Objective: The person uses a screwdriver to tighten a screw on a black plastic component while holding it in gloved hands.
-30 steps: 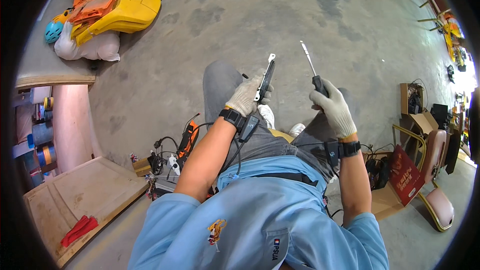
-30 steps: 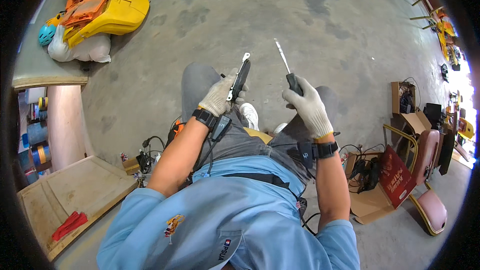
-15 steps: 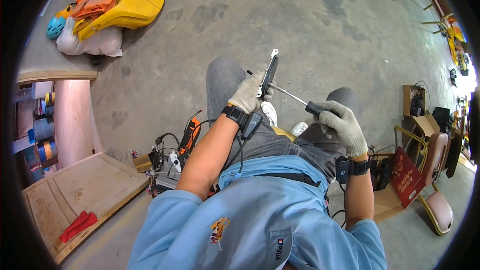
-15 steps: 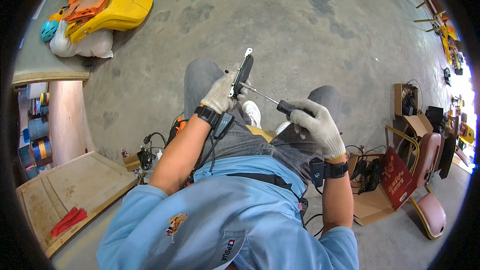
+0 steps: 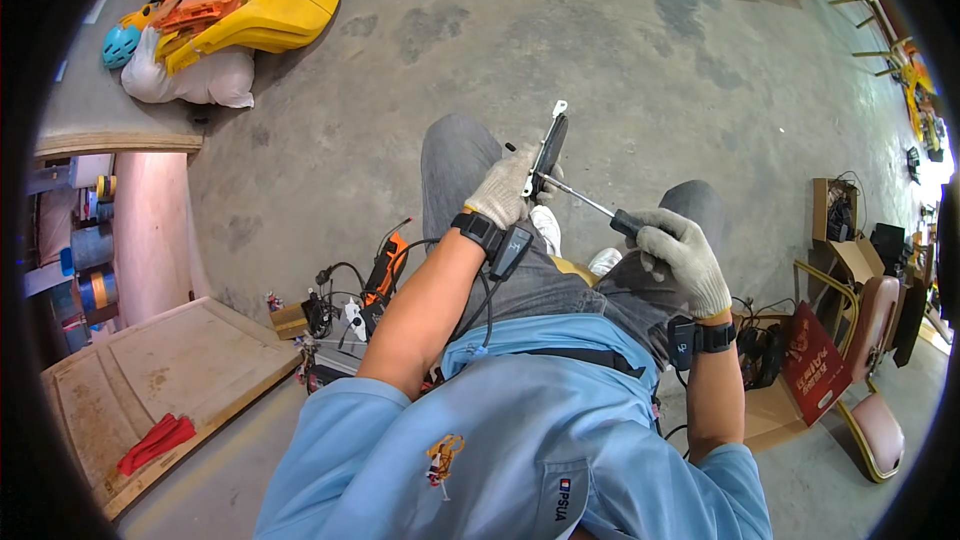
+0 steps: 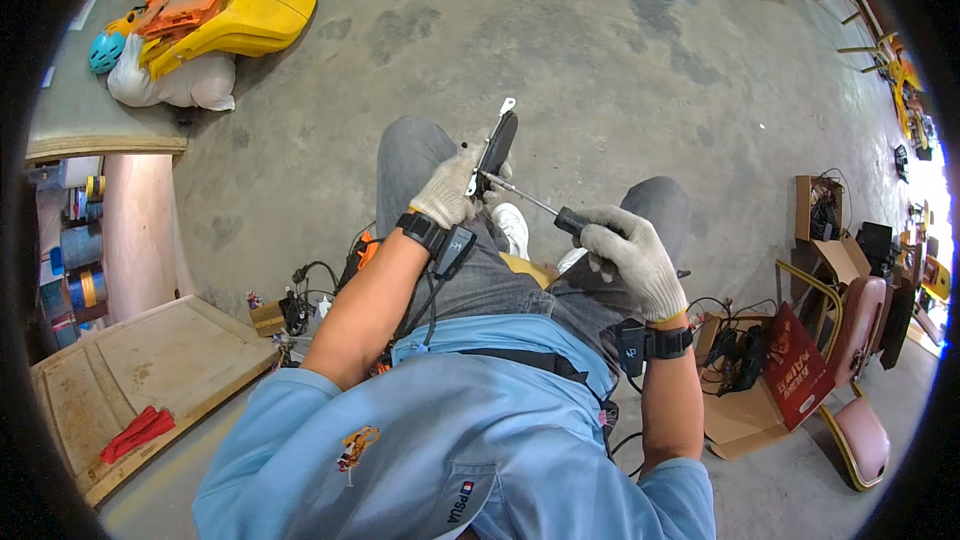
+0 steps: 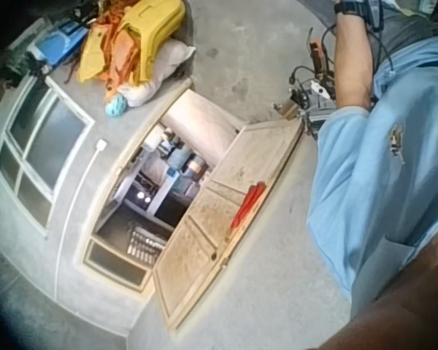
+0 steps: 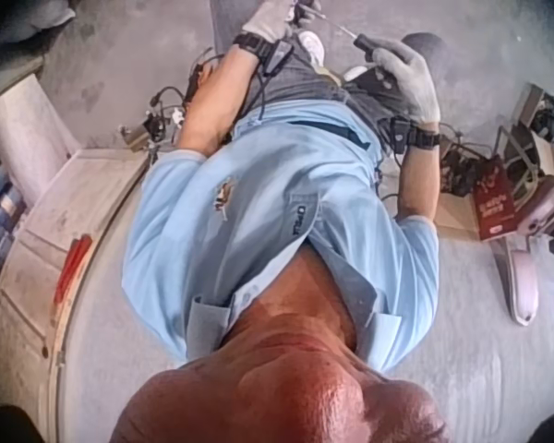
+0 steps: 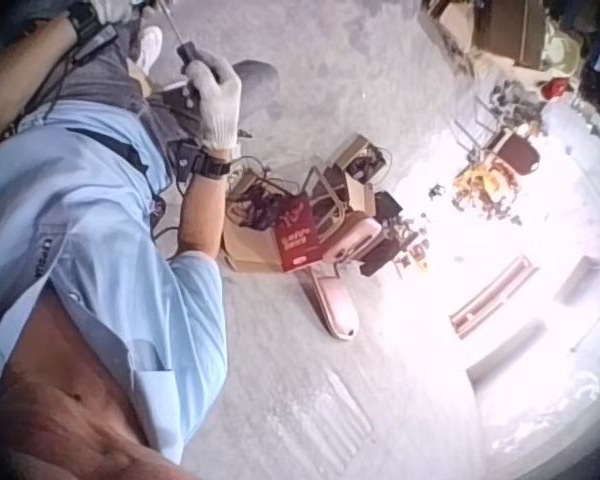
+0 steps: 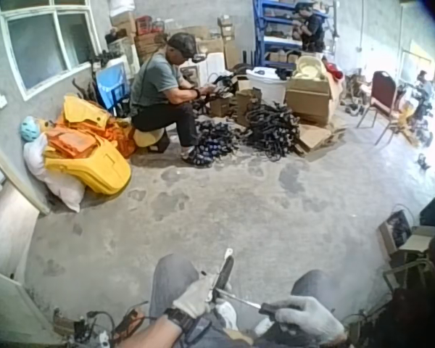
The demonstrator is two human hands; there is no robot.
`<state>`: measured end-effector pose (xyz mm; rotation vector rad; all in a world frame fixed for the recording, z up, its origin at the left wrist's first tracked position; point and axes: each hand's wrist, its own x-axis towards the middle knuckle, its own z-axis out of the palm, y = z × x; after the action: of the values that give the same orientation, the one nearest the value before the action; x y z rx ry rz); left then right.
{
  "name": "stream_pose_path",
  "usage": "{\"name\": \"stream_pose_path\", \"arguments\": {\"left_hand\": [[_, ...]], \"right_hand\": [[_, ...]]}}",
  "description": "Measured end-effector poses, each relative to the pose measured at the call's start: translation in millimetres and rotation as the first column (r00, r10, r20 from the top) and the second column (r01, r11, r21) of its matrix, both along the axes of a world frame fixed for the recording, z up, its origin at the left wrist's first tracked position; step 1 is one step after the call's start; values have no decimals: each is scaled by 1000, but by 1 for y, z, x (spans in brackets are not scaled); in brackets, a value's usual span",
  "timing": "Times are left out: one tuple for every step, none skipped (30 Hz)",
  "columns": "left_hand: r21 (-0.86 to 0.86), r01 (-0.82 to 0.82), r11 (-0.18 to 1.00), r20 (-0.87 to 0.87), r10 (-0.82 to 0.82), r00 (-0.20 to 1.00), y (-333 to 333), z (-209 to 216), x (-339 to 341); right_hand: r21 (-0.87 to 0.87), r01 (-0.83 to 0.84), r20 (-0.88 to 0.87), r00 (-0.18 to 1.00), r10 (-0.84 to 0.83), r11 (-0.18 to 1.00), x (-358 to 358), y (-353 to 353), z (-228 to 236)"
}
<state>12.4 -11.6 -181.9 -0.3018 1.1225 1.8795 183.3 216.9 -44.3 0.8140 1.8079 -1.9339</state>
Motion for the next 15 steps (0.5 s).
{"name": "stream_pose_path", "arguments": {"left_hand": [[2,13,1000,-19,-13,1000,-1,-1,0],[4,27,1000,-37,-27,999,-2,-3,0],[3,28,1000,-37,-28,999,-3,-2,0],[9,49,999,-68,-48,997,-5,-2,0],[15,70,997,-98,-68,993,-6,-2,0],[13,70,997,-98,-68,993,-5,0,-1],[-8,84,996,-64,-84,994,-5,2,-2],[-30,98,995,-30,-99,995,-5,4,-3],[-29,99,995,-33,-100,994,-4,4,-3],[-18,78,997,-47,-79,996,-2,4,-2],[-6,57,998,-60,-57,997,-1,3,-1],[-6,62,998,-60,-62,996,0,1,-2],[-13,66,998,-80,-67,995,0,-1,-3],[-20,71,997,-100,-72,992,1,-2,-3],[-21,73,997,-100,-75,992,1,-2,-3]], "right_hand": [[-3,-1,-2,1000,1,1000,0,0,0],[-7,-3,-4,1000,3,1000,1,0,0],[-7,-1,-4,1000,1,1000,1,0,-2],[-21,7,-5,1000,-7,1000,2,0,-3],[-34,15,-5,1000,-16,999,3,0,-5],[-36,15,-6,1000,-16,999,2,0,-4],[-90,49,21,999,-47,995,1,0,-3],[-142,83,49,996,-77,986,0,0,-3],[-141,84,46,996,-78,986,0,2,-3],[-222,107,71,993,-93,969,0,5,-4],[-300,131,98,989,-106,945,2,8,-6],[-300,136,98,989,-111,944,4,10,-13],[-230,65,42,998,-56,971,7,13,-22],[-155,-4,-8,1000,3,988,11,16,-29],[-156,-1,-8,1000,0,988,11,18,-31]]}}
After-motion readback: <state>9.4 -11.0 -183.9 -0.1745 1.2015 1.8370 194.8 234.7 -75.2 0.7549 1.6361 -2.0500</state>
